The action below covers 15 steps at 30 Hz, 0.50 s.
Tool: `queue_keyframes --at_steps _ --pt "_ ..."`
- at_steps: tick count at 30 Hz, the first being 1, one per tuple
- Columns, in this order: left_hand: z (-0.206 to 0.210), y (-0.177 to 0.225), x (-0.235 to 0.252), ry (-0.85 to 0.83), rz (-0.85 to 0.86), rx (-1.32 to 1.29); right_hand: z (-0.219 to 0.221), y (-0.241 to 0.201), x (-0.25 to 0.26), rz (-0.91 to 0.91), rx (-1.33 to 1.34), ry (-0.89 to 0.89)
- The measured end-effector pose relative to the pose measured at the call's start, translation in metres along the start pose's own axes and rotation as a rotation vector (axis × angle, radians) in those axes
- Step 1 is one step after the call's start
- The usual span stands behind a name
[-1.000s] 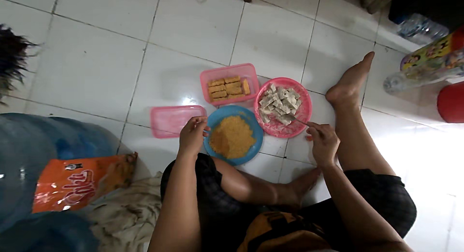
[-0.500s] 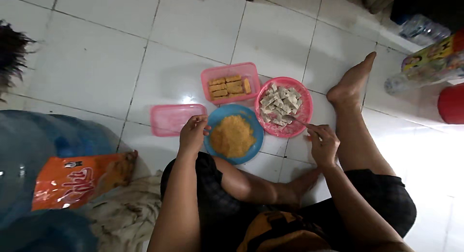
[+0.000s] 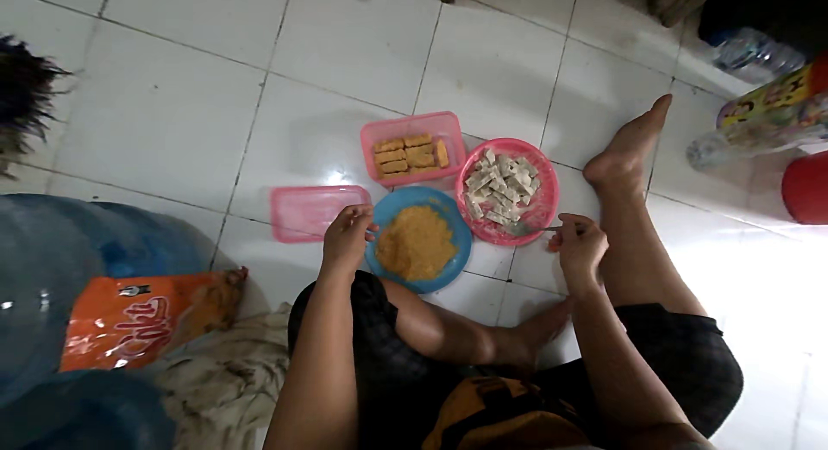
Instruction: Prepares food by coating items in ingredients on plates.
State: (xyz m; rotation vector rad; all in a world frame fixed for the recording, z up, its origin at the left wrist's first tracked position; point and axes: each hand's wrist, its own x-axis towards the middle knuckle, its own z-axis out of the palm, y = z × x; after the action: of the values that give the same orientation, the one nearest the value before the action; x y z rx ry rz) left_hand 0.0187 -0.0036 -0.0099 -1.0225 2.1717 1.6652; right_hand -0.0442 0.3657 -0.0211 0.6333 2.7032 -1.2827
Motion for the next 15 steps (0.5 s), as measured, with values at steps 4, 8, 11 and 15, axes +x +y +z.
queue_keyframes --at_steps 4,8,11,15 --pt "0.001 0.000 0.000 -0.002 0.000 -0.003 0.026 0.017 -0.006 0.230 0.447 0.039" --pt "0.000 -0.005 0.002 -0.002 0.014 -0.022 0.035 0.027 -0.029 0.015 0.514 0.043" --pt "0.001 -0.003 0.002 -0.002 0.005 -0.013 0.032 0.030 -0.037 -0.287 0.278 0.032" --pt "0.001 0.000 0.001 -0.009 0.003 -0.016 0.043 0.030 -0.031 -0.191 0.302 -0.010"
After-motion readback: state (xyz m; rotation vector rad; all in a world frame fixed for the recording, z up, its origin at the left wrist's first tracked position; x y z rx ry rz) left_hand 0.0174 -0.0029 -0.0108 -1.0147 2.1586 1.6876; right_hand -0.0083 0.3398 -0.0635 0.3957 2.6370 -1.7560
